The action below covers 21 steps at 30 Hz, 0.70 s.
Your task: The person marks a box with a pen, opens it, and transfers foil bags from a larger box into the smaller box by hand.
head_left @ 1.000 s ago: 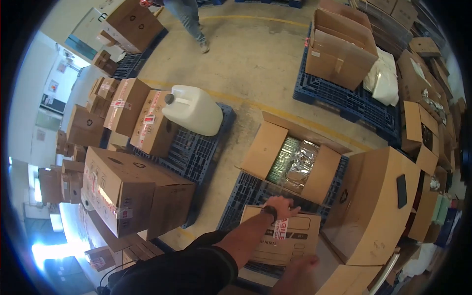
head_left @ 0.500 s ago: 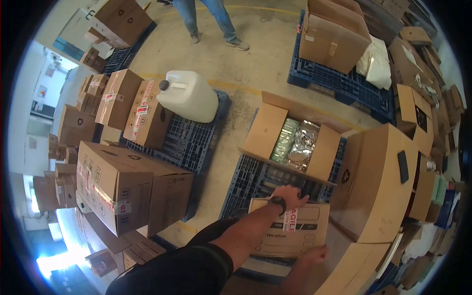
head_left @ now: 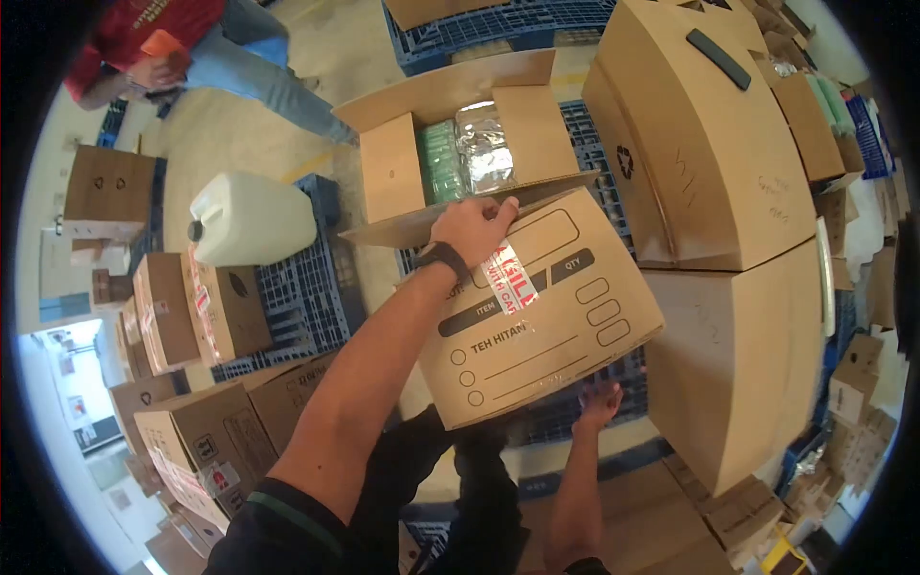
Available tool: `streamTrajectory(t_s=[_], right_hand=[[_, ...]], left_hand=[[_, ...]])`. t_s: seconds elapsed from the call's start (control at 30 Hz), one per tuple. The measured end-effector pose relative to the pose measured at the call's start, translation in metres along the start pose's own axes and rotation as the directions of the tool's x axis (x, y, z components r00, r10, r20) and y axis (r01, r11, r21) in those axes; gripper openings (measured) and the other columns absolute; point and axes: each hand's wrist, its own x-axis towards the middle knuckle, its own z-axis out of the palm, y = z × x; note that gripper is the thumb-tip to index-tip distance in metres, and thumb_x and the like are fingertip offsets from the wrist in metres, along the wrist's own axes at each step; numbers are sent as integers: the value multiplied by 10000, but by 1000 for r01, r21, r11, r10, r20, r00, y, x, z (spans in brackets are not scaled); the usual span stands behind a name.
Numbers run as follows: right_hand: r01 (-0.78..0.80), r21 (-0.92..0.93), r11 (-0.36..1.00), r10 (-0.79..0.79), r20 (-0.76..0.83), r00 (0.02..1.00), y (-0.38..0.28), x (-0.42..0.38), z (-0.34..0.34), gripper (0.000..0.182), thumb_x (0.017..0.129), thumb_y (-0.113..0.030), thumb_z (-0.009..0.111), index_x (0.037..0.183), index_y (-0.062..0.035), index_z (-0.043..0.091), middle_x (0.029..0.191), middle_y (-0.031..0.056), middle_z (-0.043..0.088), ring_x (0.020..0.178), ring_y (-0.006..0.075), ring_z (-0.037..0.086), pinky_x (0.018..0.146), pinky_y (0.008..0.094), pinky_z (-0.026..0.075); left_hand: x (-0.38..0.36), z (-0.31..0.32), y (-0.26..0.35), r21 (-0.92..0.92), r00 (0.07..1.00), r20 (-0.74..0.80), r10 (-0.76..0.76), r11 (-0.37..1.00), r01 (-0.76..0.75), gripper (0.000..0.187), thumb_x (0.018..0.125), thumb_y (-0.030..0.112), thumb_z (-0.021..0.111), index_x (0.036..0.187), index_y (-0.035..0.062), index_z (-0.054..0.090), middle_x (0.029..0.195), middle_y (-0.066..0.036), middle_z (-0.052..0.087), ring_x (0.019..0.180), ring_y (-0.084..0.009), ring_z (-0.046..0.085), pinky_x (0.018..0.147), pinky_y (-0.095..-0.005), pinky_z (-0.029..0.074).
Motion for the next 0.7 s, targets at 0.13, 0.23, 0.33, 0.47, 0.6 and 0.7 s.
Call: streamTrajectory(t_s=[0.13, 0.23, 0.33, 0.47, 0.6, 0.7], right_hand=[[63, -196, 978, -56, 40, 998, 95, 54, -31, 484, 932, -525, 518, 1221, -142, 455, 1119, 57, 603, 912, 239, 591, 709, 370, 508], [140, -338, 931, -93, 152, 984, 171, 130, -45, 469, 949, -493, 504, 1209, -106, 455, 1106, 65, 582, 952, 223, 568, 745, 367, 513], [197, -19, 980, -185, 258, 948, 227, 190, -34, 521, 948, -492, 506, 1234, -62, 438, 1161, 100, 541, 971, 222, 551, 806, 409, 498], [329, 135, 935, -339, 66, 938, 197, 128, 21, 541, 946, -477, 514, 1251, -40, 425, 1209, 127, 509, 1025, 244, 537, 863, 424, 481], [-17, 393, 919, -14, 77, 997, 158, 104, 39, 509, 942, -428, 531, 1277, -59, 433, 1243, 117, 508, 1128, 251, 508, 932, 402, 450], [92, 387, 918, -124, 60, 990, 126, 60, 33, 577, 954, -456, 502, 1321, -23, 397, 1332, 135, 455, 1171, 269, 470, 957, 420, 427]], left_hand=[[5, 13, -18, -19, 986, -51, 160, 987, -161, 560, 885, 556, 477, 956, 51, 708, 752, -180, 669, 739, -335, 652, 723, -397, 499], [3, 6, -20, -21, 982, 20, 189, 982, -189, 491, 888, 505, 518, 972, 57, 701, 761, -150, 676, 751, -293, 661, 738, -384, 502], [12, 14, -44, -150, 958, 26, 286, 948, -280, 435, 894, 445, 565, 951, 31, 683, 697, -117, 647, 682, -219, 627, 688, -357, 489], [12, 3, -47, -186, 940, 148, 308, 942, -279, 418, 900, 412, 581, 1001, 13, 651, 693, -88, 634, 639, -178, 591, 659, -344, 483], [-26, 3, -44, 34, 881, 63, 468, 882, -471, 623, 875, 530, 564, 1238, 24, 573, 1002, -191, 669, 931, -272, 648, 852, -358, 483], [-45, 3, -44, 63, 841, 34, 539, 839, -540, 599, 902, 515, 540, 1220, 8, 567, 969, -136, 635, 920, -225, 583, 831, -328, 452]])
